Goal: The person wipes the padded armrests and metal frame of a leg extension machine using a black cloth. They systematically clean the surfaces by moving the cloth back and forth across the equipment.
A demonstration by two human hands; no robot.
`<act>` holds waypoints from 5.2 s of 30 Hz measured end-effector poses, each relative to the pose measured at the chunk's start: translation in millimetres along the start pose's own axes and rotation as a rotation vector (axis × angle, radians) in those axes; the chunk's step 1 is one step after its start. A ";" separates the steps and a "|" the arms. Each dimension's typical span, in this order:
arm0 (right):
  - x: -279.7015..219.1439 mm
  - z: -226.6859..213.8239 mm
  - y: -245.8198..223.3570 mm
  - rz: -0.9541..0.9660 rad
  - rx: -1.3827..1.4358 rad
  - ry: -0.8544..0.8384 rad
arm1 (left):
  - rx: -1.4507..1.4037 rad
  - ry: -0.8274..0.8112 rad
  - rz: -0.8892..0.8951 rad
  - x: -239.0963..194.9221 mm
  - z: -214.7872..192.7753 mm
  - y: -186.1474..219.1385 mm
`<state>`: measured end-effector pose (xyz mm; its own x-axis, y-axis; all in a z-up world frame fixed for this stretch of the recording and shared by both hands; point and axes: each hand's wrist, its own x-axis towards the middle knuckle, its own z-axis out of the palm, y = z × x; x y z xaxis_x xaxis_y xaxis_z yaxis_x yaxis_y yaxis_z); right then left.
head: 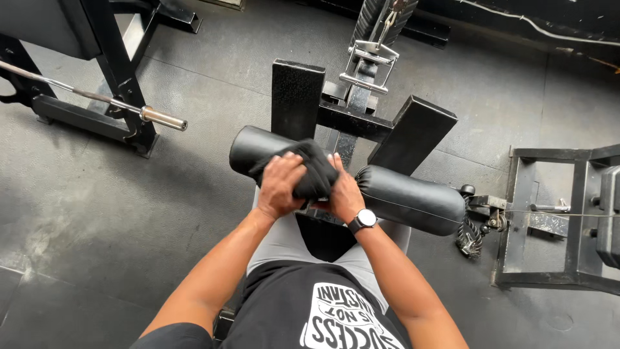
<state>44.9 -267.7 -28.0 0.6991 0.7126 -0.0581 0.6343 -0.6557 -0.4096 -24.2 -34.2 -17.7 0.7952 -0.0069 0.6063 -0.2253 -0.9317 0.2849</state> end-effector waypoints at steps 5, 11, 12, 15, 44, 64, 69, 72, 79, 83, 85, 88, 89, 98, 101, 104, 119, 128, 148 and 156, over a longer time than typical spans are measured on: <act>39.7 -30.8 14.5 0.121 0.022 -0.117 | -0.023 -0.326 0.130 63.1 -15.8 -62.5; 76.4 -57.9 34.9 0.264 0.070 -0.507 | 0.311 -0.121 -0.407 76.2 7.0 -21.8; 74.6 -53.9 37.4 0.277 0.152 -0.514 | 0.195 -0.134 -0.261 57.1 11.9 0.3; 64.2 -34.7 45.4 0.175 0.046 -0.384 | 0.012 -0.179 0.013 25.1 6.4 -4.4; 94.5 -31.6 59.9 -0.625 0.198 -0.279 | 0.031 0.077 -0.106 -0.1 1.2 16.2; 75.3 -41.0 29.2 0.425 0.227 -0.465 | 0.155 -0.112 0.019 6.3 -34.6 -76.1; 60.1 -28.6 13.1 0.377 0.371 -0.259 | 0.223 0.109 -0.200 -19.7 -22.2 -52.6; 69.6 -29.7 13.9 0.276 0.473 -0.163 | 0.048 0.122 -0.075 -38.1 7.3 21.9; 71.5 -40.4 17.4 0.300 0.483 -0.229 | 0.168 -0.024 0.010 -10.0 -14.2 -62.5; 74.6 -40.5 15.6 0.314 0.518 -0.231 | 0.300 0.218 -0.289 -15.8 -30.1 -65.1; 81.1 -41.1 20.1 0.315 0.531 -0.213 | 0.165 0.250 -0.183 -14.9 -17.9 -37.3; 83.1 -47.1 22.5 0.306 0.491 -0.237 | -0.067 0.000 -0.018 -46.4 14.6 39.1; 84.9 -43.9 20.5 0.310 0.493 -0.239 | -0.069 -0.004 -0.019 -47.0 12.3 36.2; 78.6 -48.0 18.1 0.375 0.531 -0.207 | 0.125 -0.004 -0.477 1.7 -44.5 -90.7; 81.0 -51.7 19.2 0.364 0.503 -0.211 | -0.372 0.043 -1.190 9.6 -46.8 -113.0; 83.5 -44.0 20.1 0.344 0.463 -0.204 | -0.542 -0.081 -1.503 9.7 -54.1 -117.7; 94.3 -29.6 30.5 0.170 0.432 -0.246 | 0.194 0.131 -0.246 0.3 4.5 0.3; 90.2 -21.8 28.1 0.355 0.587 -0.218 | 0.039 -0.129 -0.083 -9.0 -24.8 -69.4; 69.1 -3.0 21.7 0.108 0.344 0.065 | 0.195 0.154 -0.446 -44.7 -31.2 -52.7; -12.5 51.5 -21.2 -0.196 -0.122 0.512 | 0.031 -0.245 -0.100 35.9 -3.4 -70.3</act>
<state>5.8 -249.9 -65.4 0.6163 0.6315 0.4706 0.7806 -0.5691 -0.2585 18.2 32.2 -13.4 0.9259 0.0015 0.3778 -0.1246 -0.9429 0.3090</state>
